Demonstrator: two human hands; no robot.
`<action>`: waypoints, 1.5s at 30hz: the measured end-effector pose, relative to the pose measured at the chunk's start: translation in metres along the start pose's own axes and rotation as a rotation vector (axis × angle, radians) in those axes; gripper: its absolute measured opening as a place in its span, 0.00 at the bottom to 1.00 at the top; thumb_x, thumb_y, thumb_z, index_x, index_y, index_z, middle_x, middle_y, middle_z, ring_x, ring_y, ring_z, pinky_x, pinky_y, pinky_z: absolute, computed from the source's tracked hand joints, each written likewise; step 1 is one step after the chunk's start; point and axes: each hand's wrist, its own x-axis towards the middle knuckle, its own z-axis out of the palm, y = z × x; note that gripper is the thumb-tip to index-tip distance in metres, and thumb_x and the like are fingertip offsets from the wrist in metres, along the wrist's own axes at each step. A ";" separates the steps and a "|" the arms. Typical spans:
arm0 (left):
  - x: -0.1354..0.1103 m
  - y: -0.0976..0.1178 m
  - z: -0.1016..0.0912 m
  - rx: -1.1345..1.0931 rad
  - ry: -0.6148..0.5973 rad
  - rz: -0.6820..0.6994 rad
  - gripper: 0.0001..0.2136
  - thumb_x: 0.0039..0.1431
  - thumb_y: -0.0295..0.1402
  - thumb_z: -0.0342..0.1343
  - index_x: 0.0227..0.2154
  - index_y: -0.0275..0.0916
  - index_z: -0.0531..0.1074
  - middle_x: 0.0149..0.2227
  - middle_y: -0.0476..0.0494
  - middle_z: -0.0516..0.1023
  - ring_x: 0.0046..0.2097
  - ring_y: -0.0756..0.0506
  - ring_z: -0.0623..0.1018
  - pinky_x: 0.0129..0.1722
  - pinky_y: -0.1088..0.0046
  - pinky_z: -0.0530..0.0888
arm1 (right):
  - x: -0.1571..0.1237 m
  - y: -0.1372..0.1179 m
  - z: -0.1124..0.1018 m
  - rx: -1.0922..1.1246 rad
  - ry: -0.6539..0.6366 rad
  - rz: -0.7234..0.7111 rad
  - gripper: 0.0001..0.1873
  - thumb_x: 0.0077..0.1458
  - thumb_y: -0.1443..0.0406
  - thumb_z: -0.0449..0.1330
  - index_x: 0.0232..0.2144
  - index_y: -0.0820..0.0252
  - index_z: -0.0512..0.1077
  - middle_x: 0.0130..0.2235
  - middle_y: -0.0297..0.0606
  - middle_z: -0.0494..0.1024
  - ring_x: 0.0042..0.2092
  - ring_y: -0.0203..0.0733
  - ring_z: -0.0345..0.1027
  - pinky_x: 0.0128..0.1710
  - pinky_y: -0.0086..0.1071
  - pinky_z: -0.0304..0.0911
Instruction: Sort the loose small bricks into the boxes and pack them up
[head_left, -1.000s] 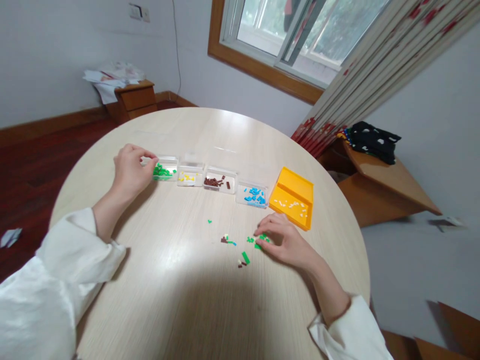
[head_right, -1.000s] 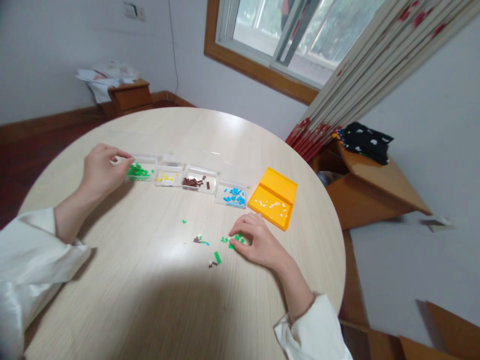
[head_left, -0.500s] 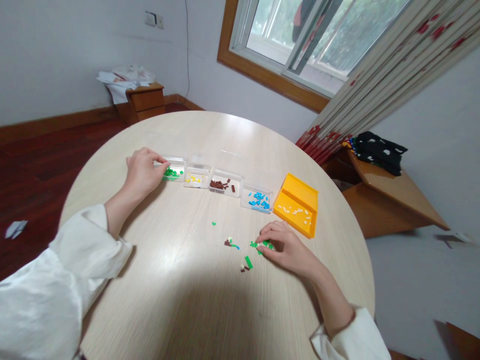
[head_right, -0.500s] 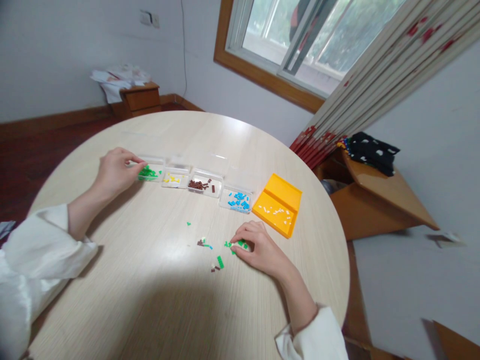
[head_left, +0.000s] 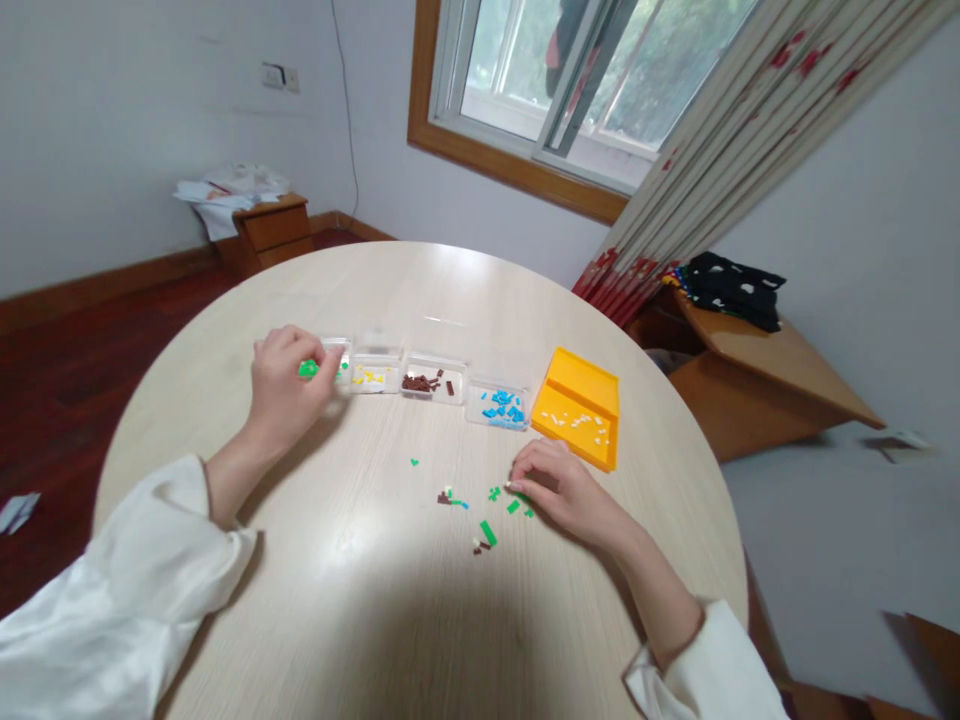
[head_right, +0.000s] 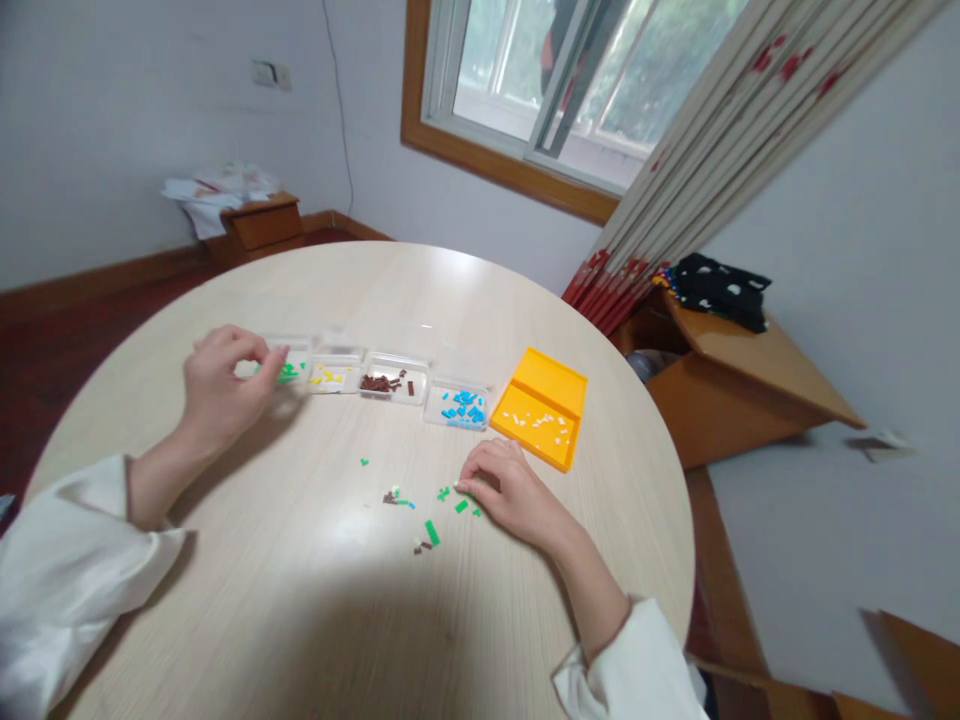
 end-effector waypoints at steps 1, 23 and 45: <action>-0.005 0.007 0.003 -0.036 -0.029 0.083 0.15 0.58 0.37 0.50 0.18 0.40 0.61 0.26 0.46 0.67 0.34 0.45 0.68 0.39 0.64 0.64 | 0.000 0.002 -0.001 0.006 0.057 0.016 0.10 0.59 0.60 0.57 0.27 0.58 0.69 0.32 0.36 0.74 0.37 0.40 0.66 0.41 0.38 0.59; -0.062 0.072 0.018 -0.270 -0.745 0.734 0.05 0.58 0.31 0.54 0.33 0.39 0.74 0.34 0.43 0.73 0.37 0.46 0.71 0.37 0.66 0.66 | 0.003 0.076 -0.022 -0.153 0.845 0.341 0.09 0.57 0.60 0.58 0.30 0.56 0.74 0.34 0.41 0.76 0.40 0.47 0.66 0.43 0.43 0.57; -0.020 0.038 0.016 -0.218 -0.388 0.271 0.06 0.55 0.37 0.54 0.27 0.43 0.73 0.32 0.46 0.71 0.36 0.46 0.73 0.38 0.64 0.71 | 0.024 -0.018 0.040 -0.124 0.182 -0.298 0.10 0.59 0.70 0.55 0.38 0.57 0.76 0.39 0.39 0.74 0.44 0.40 0.63 0.46 0.38 0.51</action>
